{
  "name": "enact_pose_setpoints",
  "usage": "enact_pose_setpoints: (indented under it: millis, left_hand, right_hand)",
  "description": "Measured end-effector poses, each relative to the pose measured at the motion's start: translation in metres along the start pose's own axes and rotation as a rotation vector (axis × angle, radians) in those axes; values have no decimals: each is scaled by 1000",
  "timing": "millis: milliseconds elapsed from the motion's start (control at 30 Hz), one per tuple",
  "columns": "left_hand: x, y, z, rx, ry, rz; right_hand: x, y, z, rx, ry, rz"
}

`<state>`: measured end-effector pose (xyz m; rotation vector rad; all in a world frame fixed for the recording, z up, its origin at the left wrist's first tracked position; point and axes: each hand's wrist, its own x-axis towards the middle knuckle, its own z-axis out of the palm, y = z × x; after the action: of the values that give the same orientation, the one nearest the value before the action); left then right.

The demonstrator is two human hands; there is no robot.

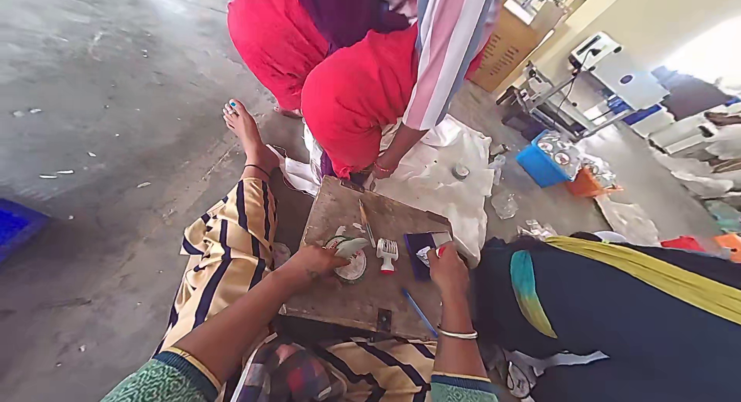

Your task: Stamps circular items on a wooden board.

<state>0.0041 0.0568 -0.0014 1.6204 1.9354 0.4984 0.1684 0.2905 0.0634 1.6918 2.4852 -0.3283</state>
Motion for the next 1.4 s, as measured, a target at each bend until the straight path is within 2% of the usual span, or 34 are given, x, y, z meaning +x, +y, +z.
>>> enact_pose_setpoints:
  millis: [133, 233, 333, 467, 600, 700, 800, 1000, 1167, 1267, 1400]
  left_hand:
    - [-1, -3, 0, -42, 65, 9]
    - [-1, -9, 10, -123, 211, 28]
    - [-2, -10, 15, -226, 308, -3]
    - [-1, -10, 21, -244, 371, -26]
    - [0, -7, 19, -279, 355, -103]
    - [1, -8, 19, -332, 357, -140]
    - [1, -10, 22, -349, 404, -125]
    - [-1, -10, 20, -411, 408, -132]
    - [1, -16, 22, -393, 394, -83]
    - [-1, -13, 21, -368, 347, -68]
    - [-2, -15, 19, -253, 226, 13]
  right_hand:
    - [0, 3, 1, 24, 8, -8]
    - [0, 7, -3, 47, 9, -18]
    - [-8, 13, -10, 163, 129, -76]
    - [-30, 13, -19, 326, 255, -204]
    - [-66, -3, -13, 411, 223, -432]
    - [-85, -20, 8, 390, 159, -518]
    - [-96, -37, 26, 319, 102, -532]
    - [-111, -81, 28, 116, 72, -494]
    - [-110, -111, 51, -84, -63, -361]
    - [-103, -96, 44, 42, -63, -367]
    - [-90, -51, 24, 363, 157, -355]
